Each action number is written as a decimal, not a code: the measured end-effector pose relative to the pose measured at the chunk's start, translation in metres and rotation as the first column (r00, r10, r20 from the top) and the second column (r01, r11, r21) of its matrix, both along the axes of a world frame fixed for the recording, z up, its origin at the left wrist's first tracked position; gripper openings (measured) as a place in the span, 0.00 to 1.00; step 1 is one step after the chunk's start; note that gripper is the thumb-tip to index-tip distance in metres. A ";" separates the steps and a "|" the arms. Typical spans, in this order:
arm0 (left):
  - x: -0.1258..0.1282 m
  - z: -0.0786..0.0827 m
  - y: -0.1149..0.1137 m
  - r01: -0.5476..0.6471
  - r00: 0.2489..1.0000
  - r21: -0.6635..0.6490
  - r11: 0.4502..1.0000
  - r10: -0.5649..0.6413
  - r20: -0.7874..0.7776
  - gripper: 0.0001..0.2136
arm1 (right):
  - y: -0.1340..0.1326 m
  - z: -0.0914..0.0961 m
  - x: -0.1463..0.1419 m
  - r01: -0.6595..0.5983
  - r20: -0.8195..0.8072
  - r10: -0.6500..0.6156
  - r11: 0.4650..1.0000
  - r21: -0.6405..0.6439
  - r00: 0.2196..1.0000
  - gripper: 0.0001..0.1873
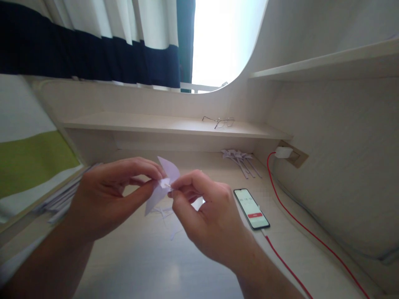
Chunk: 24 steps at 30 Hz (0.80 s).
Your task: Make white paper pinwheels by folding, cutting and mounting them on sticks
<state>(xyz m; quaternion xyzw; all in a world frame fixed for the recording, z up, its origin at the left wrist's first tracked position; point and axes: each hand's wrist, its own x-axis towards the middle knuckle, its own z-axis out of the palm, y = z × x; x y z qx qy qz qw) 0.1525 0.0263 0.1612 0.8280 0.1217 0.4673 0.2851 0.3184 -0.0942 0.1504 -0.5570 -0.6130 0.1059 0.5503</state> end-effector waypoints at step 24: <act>0.006 0.000 0.005 0.104 0.993 -0.001 0.995 -0.104 0.050 0.10 | -0.001 0.002 0.000 0.015 0.095 -0.021 0.998 0.062 0.995 0.09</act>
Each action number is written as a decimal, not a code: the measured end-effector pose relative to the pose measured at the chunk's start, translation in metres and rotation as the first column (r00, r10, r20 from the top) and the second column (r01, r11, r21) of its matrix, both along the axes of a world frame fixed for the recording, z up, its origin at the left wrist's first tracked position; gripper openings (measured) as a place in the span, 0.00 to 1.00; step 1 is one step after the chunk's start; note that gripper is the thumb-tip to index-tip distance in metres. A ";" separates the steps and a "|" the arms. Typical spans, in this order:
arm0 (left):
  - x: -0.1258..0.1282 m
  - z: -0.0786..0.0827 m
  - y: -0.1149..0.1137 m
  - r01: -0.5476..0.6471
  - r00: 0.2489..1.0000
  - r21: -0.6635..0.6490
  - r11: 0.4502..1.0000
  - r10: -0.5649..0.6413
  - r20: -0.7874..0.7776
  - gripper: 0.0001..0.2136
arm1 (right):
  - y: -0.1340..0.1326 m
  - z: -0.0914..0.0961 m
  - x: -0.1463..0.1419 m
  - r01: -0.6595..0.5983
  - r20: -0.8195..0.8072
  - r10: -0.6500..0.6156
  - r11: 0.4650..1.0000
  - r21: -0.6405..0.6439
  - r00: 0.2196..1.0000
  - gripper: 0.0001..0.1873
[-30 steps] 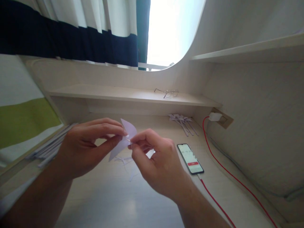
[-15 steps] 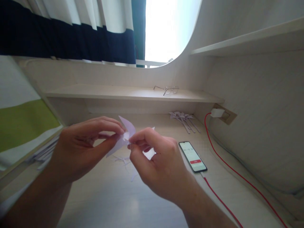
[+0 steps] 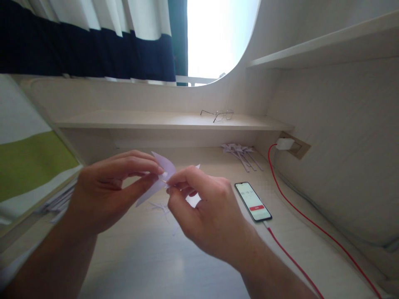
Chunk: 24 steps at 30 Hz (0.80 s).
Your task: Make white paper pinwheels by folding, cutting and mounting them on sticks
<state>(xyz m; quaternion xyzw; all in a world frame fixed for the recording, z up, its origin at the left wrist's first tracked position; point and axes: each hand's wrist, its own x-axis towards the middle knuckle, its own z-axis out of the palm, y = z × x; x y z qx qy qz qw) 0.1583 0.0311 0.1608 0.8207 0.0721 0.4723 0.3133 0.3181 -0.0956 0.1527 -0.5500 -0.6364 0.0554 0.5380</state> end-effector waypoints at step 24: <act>0.004 -0.006 0.013 0.117 0.993 -0.259 0.959 -0.112 0.034 0.08 | -0.008 0.004 -0.005 0.108 0.003 -0.108 0.994 0.030 0.994 0.08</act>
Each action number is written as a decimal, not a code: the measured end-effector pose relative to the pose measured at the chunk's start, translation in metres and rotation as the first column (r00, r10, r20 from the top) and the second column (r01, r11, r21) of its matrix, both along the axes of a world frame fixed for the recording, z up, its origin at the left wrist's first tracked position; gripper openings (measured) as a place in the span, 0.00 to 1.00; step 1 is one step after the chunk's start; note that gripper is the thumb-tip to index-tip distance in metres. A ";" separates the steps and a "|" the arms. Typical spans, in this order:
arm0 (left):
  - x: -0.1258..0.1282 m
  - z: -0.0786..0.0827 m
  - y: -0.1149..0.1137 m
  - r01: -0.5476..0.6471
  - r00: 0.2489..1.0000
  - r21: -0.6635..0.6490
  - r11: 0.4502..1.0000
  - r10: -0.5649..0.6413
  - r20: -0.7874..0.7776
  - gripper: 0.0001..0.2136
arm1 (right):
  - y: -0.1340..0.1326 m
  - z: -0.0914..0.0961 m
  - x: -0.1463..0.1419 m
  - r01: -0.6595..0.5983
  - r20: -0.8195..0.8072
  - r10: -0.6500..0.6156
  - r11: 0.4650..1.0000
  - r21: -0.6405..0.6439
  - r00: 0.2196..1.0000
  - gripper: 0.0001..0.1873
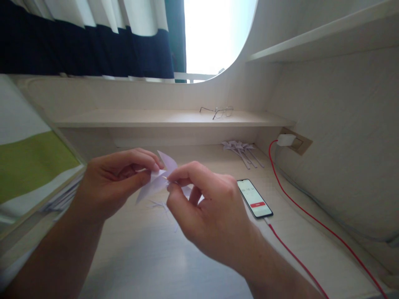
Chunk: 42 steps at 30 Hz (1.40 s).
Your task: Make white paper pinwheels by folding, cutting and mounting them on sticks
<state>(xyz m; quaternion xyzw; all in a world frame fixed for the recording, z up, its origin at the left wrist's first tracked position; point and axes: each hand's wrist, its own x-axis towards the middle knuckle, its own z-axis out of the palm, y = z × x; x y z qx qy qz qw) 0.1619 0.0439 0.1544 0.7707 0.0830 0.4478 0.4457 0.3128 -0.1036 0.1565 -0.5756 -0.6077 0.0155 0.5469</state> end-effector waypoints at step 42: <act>0.003 -0.006 -0.001 -0.204 0.979 -0.014 0.979 0.205 0.016 0.05 | 0.005 0.011 0.009 -0.006 -0.149 -0.004 0.998 -0.063 0.989 0.03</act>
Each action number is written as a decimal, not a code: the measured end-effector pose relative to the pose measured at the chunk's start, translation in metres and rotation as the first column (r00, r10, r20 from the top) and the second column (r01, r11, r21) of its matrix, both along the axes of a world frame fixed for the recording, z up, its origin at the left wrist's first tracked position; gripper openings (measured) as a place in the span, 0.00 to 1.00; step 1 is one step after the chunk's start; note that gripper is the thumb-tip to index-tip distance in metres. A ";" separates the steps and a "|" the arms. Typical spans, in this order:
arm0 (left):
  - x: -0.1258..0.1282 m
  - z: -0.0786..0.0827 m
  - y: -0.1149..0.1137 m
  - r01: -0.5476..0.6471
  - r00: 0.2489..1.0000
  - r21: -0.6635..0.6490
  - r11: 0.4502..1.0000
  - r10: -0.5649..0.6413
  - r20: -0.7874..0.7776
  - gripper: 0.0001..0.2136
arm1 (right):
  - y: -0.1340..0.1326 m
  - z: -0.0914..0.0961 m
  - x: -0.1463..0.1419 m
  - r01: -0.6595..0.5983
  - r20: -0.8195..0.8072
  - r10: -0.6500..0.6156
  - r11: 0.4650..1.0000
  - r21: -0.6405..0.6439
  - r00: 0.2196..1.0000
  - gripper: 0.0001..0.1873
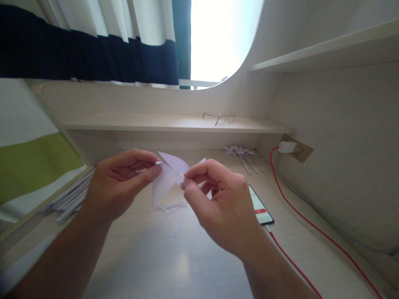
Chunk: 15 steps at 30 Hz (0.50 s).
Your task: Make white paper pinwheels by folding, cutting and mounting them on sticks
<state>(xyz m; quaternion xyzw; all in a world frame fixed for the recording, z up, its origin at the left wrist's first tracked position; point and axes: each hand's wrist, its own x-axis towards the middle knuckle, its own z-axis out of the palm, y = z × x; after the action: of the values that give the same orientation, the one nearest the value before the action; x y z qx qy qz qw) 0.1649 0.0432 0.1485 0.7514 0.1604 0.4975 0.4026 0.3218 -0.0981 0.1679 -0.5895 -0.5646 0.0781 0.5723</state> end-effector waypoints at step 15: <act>-0.003 0.004 -0.015 -0.110 0.990 0.308 0.945 0.078 0.114 0.09 | -0.006 -0.002 0.000 0.000 0.056 -0.006 0.994 0.110 0.998 0.07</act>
<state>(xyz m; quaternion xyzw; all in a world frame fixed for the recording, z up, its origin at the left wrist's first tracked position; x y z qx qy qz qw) 0.1620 0.0285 0.1529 0.7715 0.0948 0.5723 0.2613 0.3215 -0.1043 0.1661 -0.5598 -0.5830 0.0294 0.5881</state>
